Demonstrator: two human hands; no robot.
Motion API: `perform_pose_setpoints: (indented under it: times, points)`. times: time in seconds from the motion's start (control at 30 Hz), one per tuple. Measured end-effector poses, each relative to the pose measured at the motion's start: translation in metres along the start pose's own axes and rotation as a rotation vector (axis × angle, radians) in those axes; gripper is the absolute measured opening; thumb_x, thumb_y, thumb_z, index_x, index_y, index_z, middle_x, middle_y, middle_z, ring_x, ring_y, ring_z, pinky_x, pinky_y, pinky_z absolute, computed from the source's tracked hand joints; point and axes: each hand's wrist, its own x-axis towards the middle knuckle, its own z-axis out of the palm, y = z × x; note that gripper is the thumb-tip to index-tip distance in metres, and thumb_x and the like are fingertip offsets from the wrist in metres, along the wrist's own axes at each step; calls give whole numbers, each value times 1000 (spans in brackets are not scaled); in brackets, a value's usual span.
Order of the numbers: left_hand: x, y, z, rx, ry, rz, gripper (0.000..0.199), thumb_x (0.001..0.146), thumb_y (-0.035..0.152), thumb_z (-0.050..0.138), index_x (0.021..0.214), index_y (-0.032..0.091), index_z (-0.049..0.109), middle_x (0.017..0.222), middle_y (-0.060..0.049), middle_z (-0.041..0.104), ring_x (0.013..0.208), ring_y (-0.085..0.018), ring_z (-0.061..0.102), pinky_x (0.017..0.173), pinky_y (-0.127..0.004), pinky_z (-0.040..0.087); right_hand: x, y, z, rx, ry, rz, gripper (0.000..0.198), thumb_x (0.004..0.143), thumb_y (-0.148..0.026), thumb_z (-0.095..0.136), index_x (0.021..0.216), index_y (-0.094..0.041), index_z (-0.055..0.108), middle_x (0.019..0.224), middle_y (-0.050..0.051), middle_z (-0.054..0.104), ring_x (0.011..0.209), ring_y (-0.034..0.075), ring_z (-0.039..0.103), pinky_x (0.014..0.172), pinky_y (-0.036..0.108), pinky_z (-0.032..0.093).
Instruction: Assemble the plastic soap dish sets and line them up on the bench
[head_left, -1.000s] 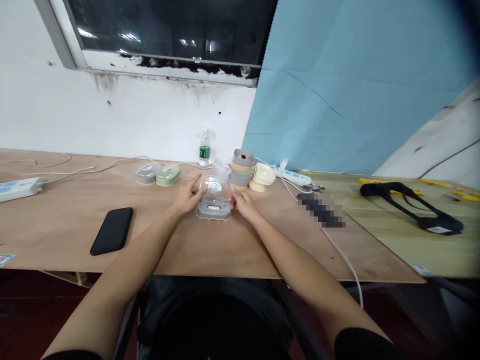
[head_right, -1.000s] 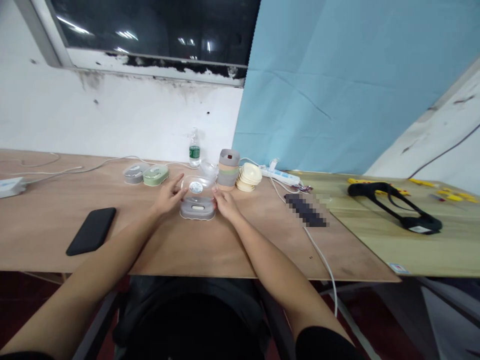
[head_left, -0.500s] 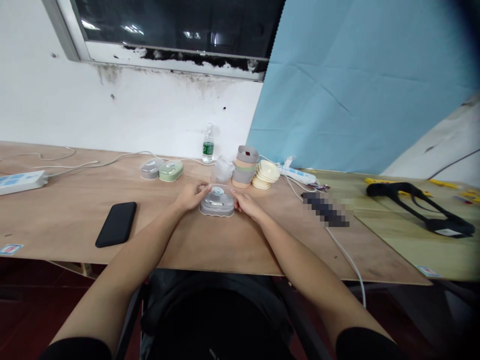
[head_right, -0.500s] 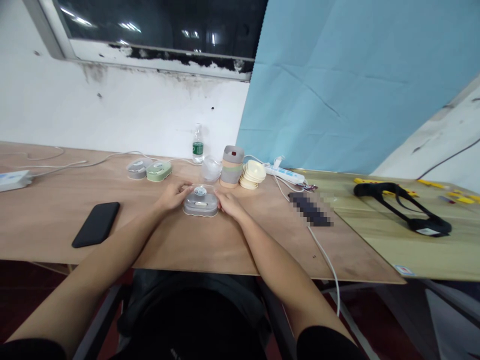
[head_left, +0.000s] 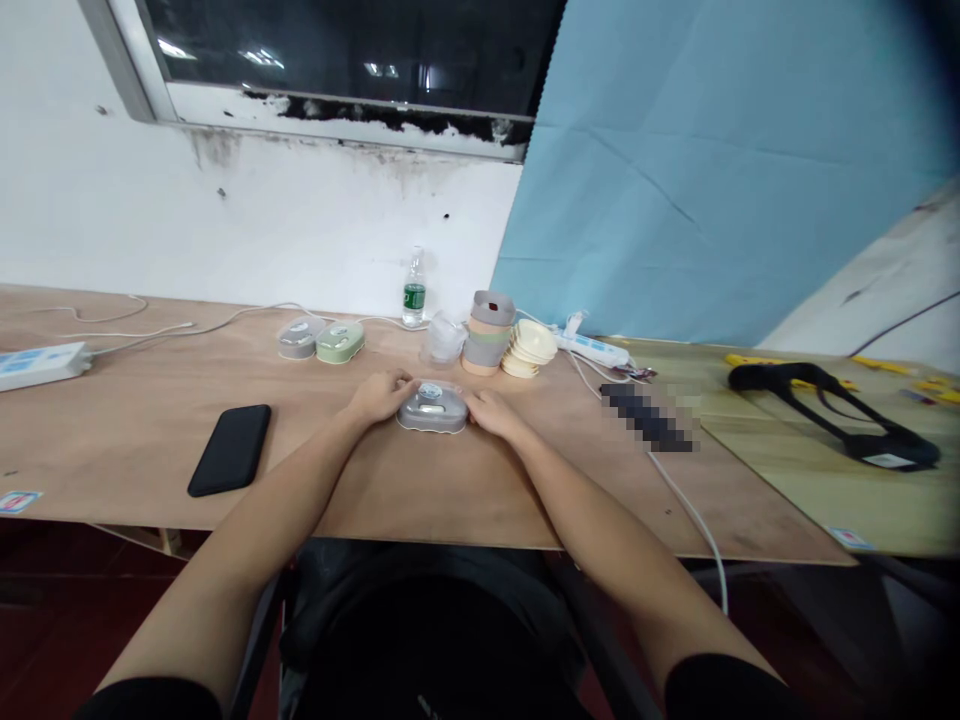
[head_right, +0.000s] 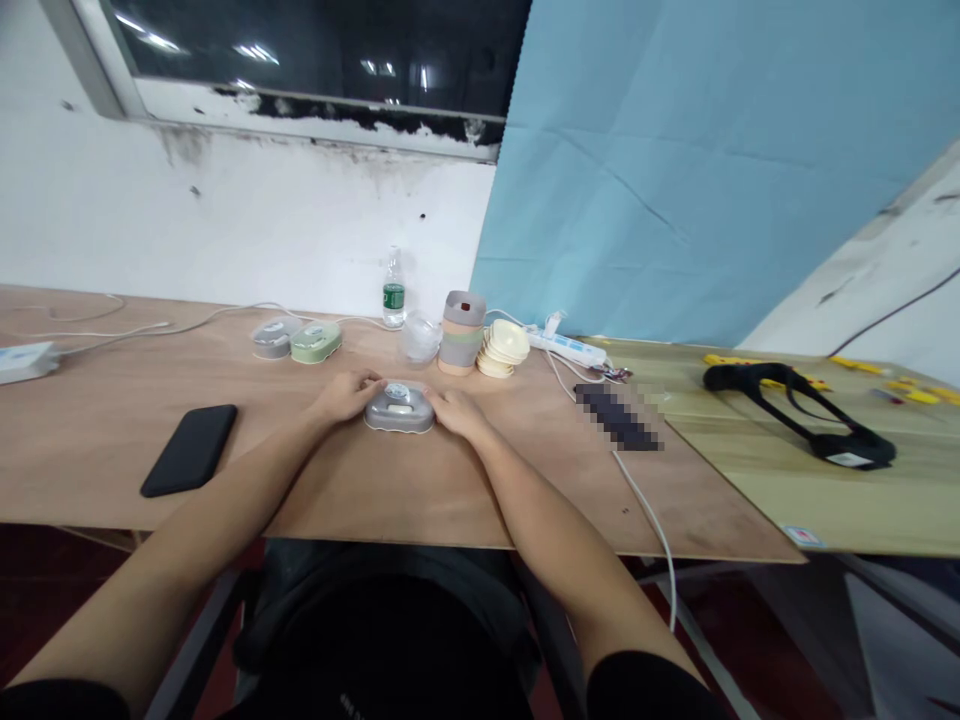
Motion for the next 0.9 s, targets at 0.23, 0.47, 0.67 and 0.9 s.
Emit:
perform_pose_setpoints:
  times: [0.23,0.47,0.67,0.9]
  points:
    - [1,-2,-1,19,-87,10,56,91,58,30,91,19,70,96,-8,72,88,-23,65,75,-29,45,0,0,1,-21,-13,8,71,88,-70,24,61,-16,63,65,9,66,67,18,59,60,25,38]
    - [3,-3,2,8,-106,-8,58,90,61,29,92,20,70,96,-8,72,88,-23,64,76,-30,45,0,-1,0,-11,-7,0,71,89,-69,24,57,-16,59,61,8,64,61,16,57,60,25,37]
    - [5,-16,-9,-20,374,-297,56,91,61,32,117,20,61,110,-11,68,101,-26,62,82,-34,45,-8,-11,1,89,-323,-199,64,83,-72,38,55,-16,54,51,0,52,49,10,45,53,24,32]
    - [-2,-3,-19,22,380,43,49,91,55,39,111,18,64,91,-6,70,85,-19,63,78,-30,45,-7,-13,10,30,-235,-208,59,67,-74,59,56,-17,45,53,-5,42,52,8,35,51,23,22]
